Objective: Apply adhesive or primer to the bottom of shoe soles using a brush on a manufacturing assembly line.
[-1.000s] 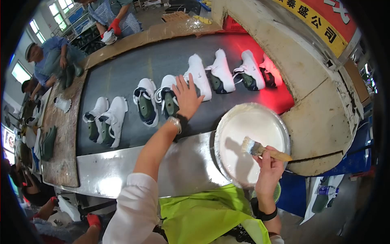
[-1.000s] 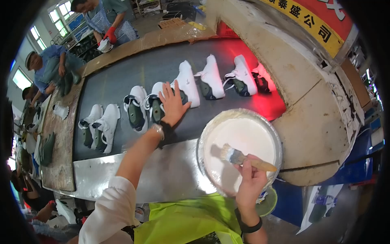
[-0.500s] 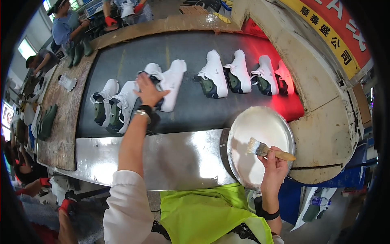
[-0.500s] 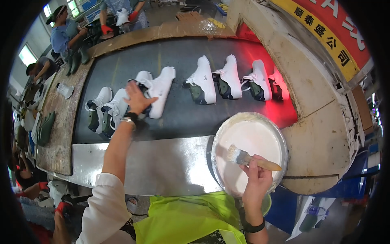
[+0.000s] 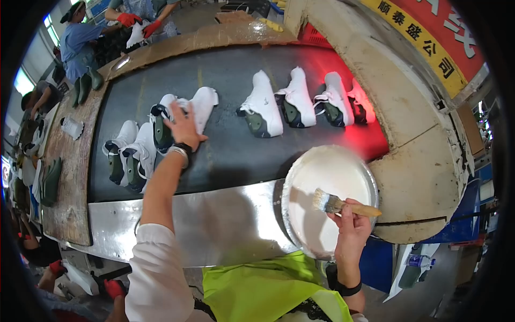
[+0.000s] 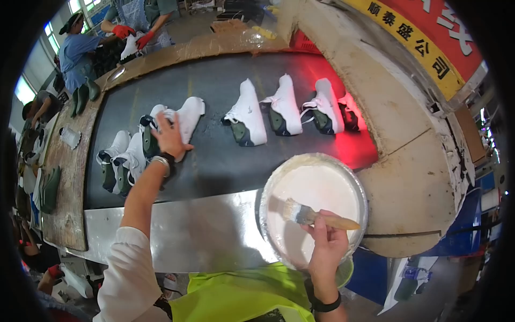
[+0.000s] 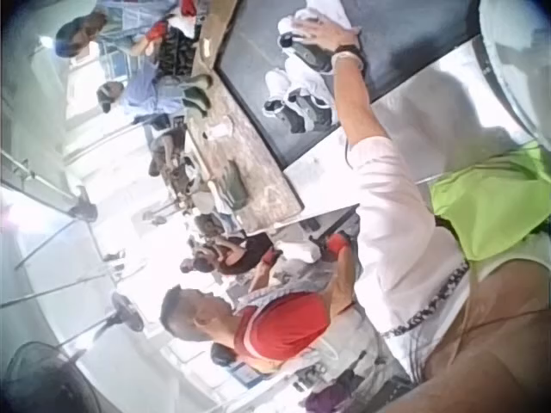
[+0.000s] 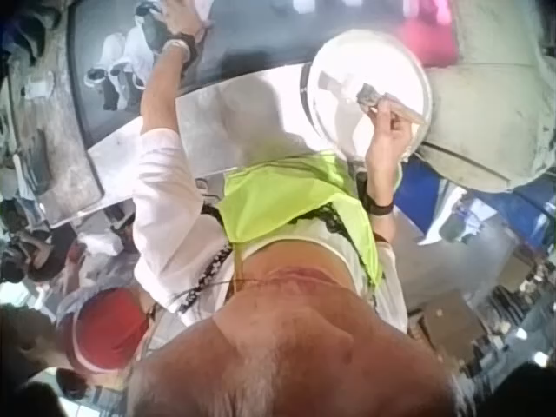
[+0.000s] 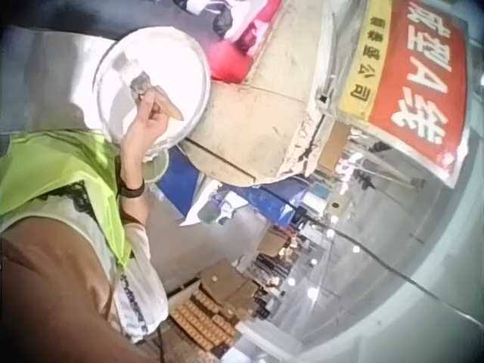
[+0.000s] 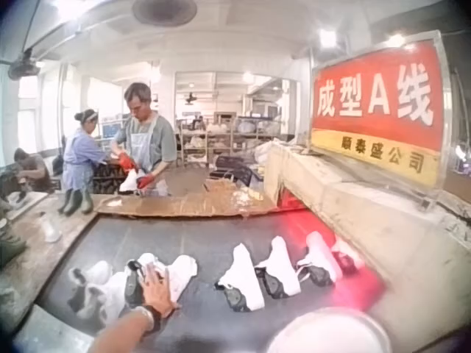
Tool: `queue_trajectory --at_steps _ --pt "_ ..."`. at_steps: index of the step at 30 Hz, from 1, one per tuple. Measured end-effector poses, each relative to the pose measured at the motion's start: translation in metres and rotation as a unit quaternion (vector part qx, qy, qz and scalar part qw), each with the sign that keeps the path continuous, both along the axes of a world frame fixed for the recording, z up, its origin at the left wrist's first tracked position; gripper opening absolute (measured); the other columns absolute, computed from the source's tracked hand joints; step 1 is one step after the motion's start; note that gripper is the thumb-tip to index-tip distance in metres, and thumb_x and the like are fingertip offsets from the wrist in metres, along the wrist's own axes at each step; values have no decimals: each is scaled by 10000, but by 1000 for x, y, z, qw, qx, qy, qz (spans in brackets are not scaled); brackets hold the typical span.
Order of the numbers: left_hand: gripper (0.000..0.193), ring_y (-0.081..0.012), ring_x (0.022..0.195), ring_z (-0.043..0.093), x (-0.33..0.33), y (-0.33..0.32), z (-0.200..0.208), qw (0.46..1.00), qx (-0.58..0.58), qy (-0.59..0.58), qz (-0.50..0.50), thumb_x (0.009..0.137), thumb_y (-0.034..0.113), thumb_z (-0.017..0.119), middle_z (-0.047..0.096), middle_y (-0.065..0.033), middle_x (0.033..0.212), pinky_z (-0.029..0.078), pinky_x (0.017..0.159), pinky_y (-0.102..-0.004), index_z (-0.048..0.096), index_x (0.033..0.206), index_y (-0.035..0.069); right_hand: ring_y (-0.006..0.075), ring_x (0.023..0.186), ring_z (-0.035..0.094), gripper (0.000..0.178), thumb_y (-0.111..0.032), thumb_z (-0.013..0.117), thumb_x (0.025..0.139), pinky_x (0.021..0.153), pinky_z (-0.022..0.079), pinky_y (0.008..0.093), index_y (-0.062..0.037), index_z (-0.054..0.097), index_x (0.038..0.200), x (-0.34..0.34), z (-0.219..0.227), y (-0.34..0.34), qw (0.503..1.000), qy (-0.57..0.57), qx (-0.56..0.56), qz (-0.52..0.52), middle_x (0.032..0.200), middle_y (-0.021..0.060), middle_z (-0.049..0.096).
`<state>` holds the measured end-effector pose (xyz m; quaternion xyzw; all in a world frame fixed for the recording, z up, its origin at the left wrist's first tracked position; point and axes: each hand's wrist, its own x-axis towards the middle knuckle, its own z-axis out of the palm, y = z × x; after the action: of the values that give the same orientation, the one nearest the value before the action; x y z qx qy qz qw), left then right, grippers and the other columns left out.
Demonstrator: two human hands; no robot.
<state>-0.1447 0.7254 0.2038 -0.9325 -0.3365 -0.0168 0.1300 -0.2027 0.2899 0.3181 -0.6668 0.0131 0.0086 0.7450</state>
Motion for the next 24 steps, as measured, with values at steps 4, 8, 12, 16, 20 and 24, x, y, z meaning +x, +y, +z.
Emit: queue_trajectory --at_steps 4,8,12,16,20,24 --pt "1314 -523 1390 79 22 21 13 990 -74 49 111 552 576 818 115 -341 1496 247 1034 -642 48 1518 128 152 866 616 201 -61 526 947 760 584 322 63 522 1106 0 4 -17 999 -10 14 -40 969 124 605" --pt "1140 -453 1326 284 35 2 -43 987 8 -35 156 651 424 788 225 -316 1454 313 971 -617 106 1513 121 153 844 622 203 -54 524 946 760 586 323 69 517 1108 -8 5 -26 999 -5 11 -50 952 125 614" --pt "1115 -439 1270 340 29 3 -71 974 165 -79 131 640 406 795 280 -303 1415 336 938 -603 151 1502 114 153 820 626 212 -58 529 945 755 589 324 75 514 1110 -7 4 -38 999 -3 29 -25 937 120 620" --pt "1165 -441 1244 377 -3 -10 16 992 -15 -1 125 602 471 809 342 -298 1376 367 922 -601 159 1486 79 141 825 618 224 -86 537 951 743 585 316 72 522 1108 -18 13 -49 999 2 32 -27 940 96 603" --pt "1259 -341 1191 508 -84 4 56 847 -518 -116 14 602 423 835 403 -308 1354 422 989 -375 55 1444 -94 117 839 592 241 -124 548 956 748 573 311 63 536 1108 -26 9 -56 1000 -16 -3 6 932 72 579" --pt "1197 -305 1248 458 -206 -42 66 756 -647 -99 9 657 377 821 379 -274 1393 391 1029 -357 64 1450 -104 132 845 592 279 -133 560 953 742 573 308 79 523 1132 -29 1 -58 1000 -20 -12 9 954 82 575"
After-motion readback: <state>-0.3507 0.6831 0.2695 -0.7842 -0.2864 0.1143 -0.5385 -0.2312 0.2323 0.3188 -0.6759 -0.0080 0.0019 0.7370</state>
